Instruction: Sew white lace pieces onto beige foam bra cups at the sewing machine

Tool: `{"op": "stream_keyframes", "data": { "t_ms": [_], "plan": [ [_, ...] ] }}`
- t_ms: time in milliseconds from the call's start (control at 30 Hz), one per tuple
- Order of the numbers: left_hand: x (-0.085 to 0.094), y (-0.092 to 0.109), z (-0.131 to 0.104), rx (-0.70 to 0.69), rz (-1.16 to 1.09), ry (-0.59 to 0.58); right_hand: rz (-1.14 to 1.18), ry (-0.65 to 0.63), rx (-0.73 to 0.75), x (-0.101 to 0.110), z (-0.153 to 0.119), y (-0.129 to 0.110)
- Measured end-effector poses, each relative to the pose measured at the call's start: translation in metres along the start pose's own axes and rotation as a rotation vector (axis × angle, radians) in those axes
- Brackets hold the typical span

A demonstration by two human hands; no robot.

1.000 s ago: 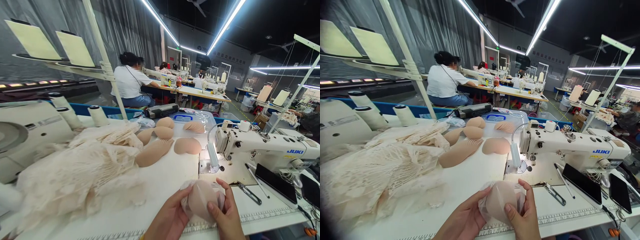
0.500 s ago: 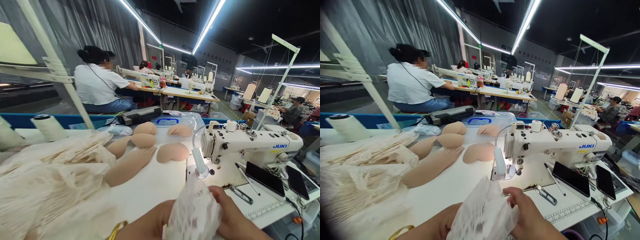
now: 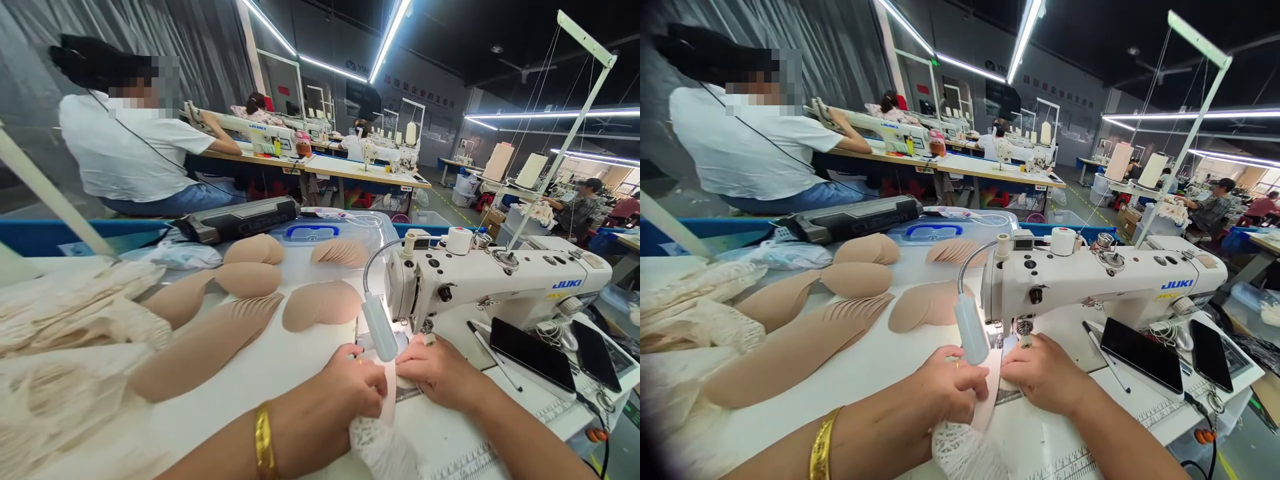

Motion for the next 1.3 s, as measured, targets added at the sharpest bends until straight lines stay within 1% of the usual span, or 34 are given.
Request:
{"op": "stream_keyframes", "data": {
  "t_ms": [67,167,400,467,633,700,833,967,1033,1167,1300],
  "plan": [
    [0.002,0.003,0.0,-0.017,-0.016,0.024,0.02,-0.004,-0.034,0.004,0.0,0.0],
    [0.001,0.002,0.002,-0.015,-0.012,0.024,-0.015,-0.005,-0.08,0.005,0.003,0.001],
    [0.002,-0.003,0.004,0.092,0.037,-0.087,-0.036,-0.014,-0.111,0.003,0.008,0.003],
    [-0.001,-0.008,0.004,0.091,0.018,-0.061,-0.037,-0.011,-0.115,0.003,0.008,0.003],
    [-0.013,-0.021,0.002,0.026,-0.108,0.118,-0.054,-0.001,-0.105,-0.001,0.006,0.006],
    [-0.013,-0.021,0.001,0.012,-0.136,0.151,-0.063,0.005,-0.106,-0.002,0.004,0.006],
    [-0.008,-0.014,0.0,0.012,-0.065,0.078,-0.037,-0.01,-0.115,-0.004,0.002,0.006],
    [-0.001,-0.009,-0.002,0.042,-0.004,-0.002,-0.005,-0.041,-0.11,-0.004,0.001,0.005],
    [0.001,-0.007,-0.002,0.044,0.002,-0.022,0.001,-0.043,-0.106,-0.005,0.001,0.006],
    [0.001,-0.008,-0.002,0.008,-0.035,0.038,0.006,-0.036,-0.085,-0.007,0.001,0.007],
    [-0.009,-0.021,-0.001,-0.019,-0.098,0.133,-0.02,-0.037,-0.08,-0.007,0.0,0.008]
  ]
}}
Point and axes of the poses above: each hand's wrist, its own z-axis towards the middle knuckle, its own x-axis out of the back of the hand, y = z × x, the point moved 2 cm from there along z, towards the middle knuckle, and after that the axes turned 9 degrees about -y, right-handed, at the moved point
